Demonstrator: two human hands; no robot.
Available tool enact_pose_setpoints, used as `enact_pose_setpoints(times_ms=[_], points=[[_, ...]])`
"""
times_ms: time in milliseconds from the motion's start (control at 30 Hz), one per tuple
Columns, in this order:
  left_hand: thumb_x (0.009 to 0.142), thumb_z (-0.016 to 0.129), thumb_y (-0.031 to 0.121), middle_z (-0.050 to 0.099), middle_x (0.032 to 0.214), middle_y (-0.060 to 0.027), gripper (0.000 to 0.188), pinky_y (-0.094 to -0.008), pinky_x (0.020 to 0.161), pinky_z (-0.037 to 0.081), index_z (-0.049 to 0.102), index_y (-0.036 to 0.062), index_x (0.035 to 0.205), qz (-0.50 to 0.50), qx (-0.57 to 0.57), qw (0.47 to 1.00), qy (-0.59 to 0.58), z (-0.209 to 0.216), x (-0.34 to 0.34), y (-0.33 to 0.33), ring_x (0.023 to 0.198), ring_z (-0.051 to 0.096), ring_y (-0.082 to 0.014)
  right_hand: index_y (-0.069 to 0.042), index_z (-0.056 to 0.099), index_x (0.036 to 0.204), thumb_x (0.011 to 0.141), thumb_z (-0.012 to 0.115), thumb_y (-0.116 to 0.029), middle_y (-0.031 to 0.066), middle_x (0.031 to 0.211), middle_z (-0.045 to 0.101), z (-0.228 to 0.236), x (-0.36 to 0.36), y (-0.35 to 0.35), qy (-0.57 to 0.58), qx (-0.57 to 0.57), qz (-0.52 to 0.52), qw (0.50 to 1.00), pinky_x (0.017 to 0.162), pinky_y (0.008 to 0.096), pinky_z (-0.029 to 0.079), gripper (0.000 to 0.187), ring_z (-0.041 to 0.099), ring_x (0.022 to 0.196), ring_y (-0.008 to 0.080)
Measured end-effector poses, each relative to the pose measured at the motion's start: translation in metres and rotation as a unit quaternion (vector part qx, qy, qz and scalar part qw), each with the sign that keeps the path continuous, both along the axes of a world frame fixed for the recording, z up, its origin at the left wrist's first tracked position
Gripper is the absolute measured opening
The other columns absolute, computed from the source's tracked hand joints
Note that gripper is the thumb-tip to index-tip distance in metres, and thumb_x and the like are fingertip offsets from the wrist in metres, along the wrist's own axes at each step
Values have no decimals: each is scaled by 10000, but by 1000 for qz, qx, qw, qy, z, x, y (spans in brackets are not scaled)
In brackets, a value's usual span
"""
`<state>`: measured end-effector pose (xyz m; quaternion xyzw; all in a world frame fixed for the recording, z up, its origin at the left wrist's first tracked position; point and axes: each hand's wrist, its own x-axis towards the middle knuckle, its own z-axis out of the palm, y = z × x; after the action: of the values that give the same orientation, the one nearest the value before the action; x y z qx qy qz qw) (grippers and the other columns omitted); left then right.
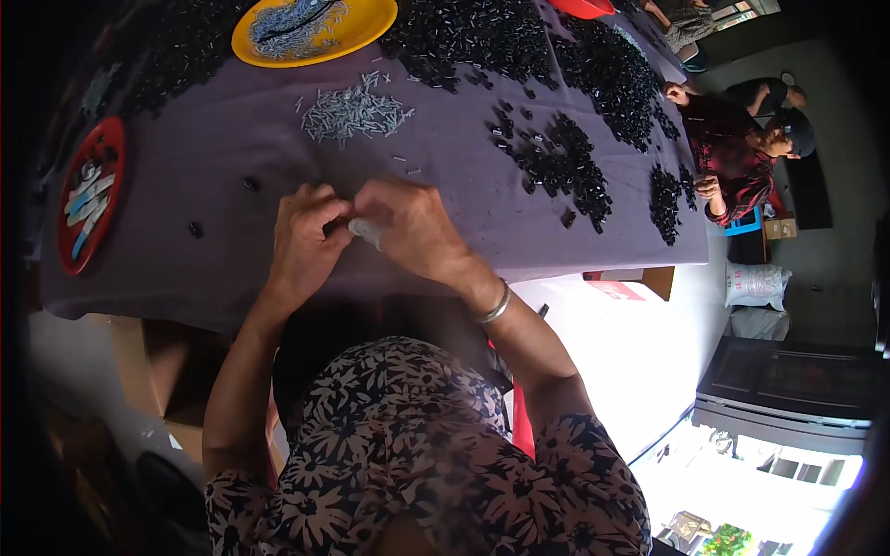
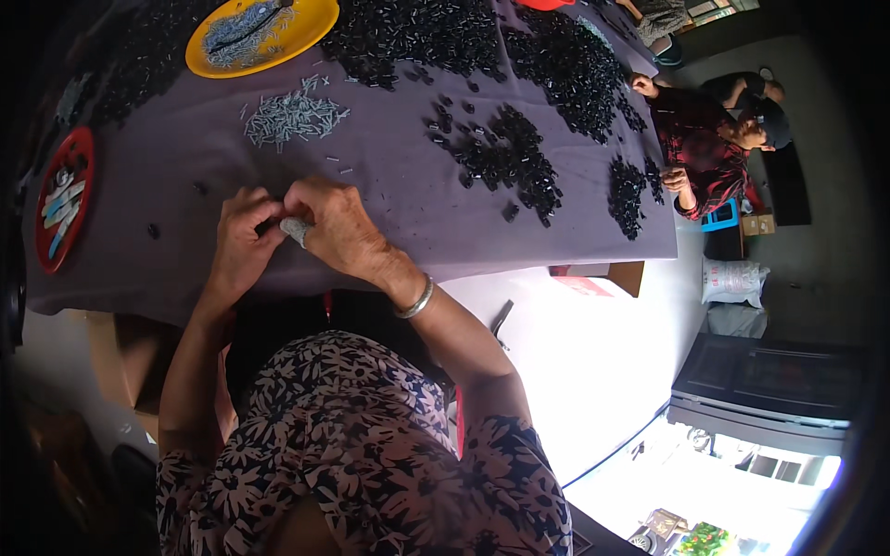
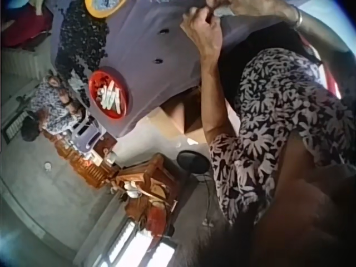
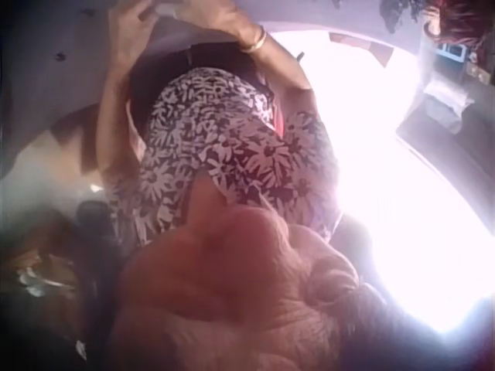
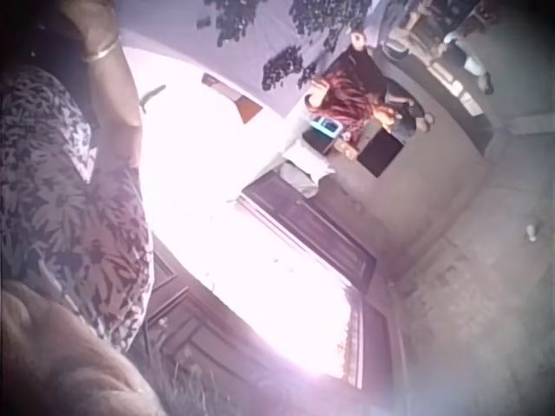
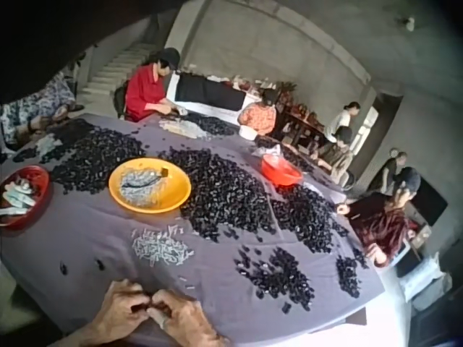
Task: Assembling small plastic housings by manually inserting metal pins into them at a production table.
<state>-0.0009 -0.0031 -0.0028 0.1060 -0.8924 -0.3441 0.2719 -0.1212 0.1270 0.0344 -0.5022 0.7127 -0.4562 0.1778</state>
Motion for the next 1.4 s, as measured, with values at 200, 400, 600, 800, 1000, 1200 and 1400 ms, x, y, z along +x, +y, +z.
enact_pose_setpoints(times_ms=[200, 400, 600, 800, 1000, 1200, 1400], points=[[705, 762, 65, 572, 737, -2, 119, -342, 773, 386, 678, 79, 789, -9, 41, 999, 12, 3, 3, 1, 744, 537, -190, -44, 679, 995, 819, 686, 64, 25, 866, 703, 11, -63, 36, 112, 10, -113, 987, 739, 239, 539, 207, 647, 813, 72], [732, 755, 73, 571, 737, 15, 119, -343, 786, 373, 658, 94, 797, -15, 47, 999, 7, 4, 0, 3, 750, 533, -180, -26, 681, 993, 786, 632, 39, 132, 859, 664, 12, -160, 74, 319, 49, -122, 939, 689, 343, 516, 222, 657, 762, 286], [738, 749, 76, 577, 753, 15, 111, -347, 796, 368, 656, 98, 797, -7, 41, 999, -4, 5, 2, 3, 779, 533, -182, -43, 679, 915, 732, 613, 62, 124, 835, 640, 7, -163, 61, 447, 88, -57, 888, 762, 412, 518, 221, 625, 856, 337], [729, 742, 81, 577, 752, 10, 110, -353, 795, 373, 655, 98, 793, -6, 26, 1000, 10, 4, 3, 3, 788, 541, -197, -37, 656, 871, 712, 672, 31, 113, 792, 638, 17, -163, 52, 392, 116, -14, 913, 723, 392, 524, 173, 635, 780, 303], [718, 735, 89, 584, 761, 6, 118, -363, 783, 389, 653, 104, 801, -4, -5, 1000, 23, 4, 5, 4, 801, 550, -216, -9, 624, 889, 779, 724, 31, 64, 814, 681, 2, -131, 39, 200, 64, -98, 973, 696, 249, 518, 154, 649, 752, 107], [741, 738, 83, 582, 778, 17, 122, -344, 796, 378, 655, 103, 828, -8, -4, 1000, 10, 4, 5, 4, 791, 526, -189, -21, 601, 1002, 866, 683, 37, 29, 932, 660, -9, -86, 27, -133, -70, 18, 988, 826, 240, 499, 169, 638, 872, 113], [736, 720, 111, 585, 768, 6, 77, -363, 805, 387, 666, 103, 790, -3, 2, 1000, 11, 4, 4, 4, 820, 540, -206, -19, 656, 1023, 855, 711, -19, 32, 964, 659, -10, -55, 21, -200, -69, 46, 976, 852, 247, 492, 176, 635, 919, 124]])
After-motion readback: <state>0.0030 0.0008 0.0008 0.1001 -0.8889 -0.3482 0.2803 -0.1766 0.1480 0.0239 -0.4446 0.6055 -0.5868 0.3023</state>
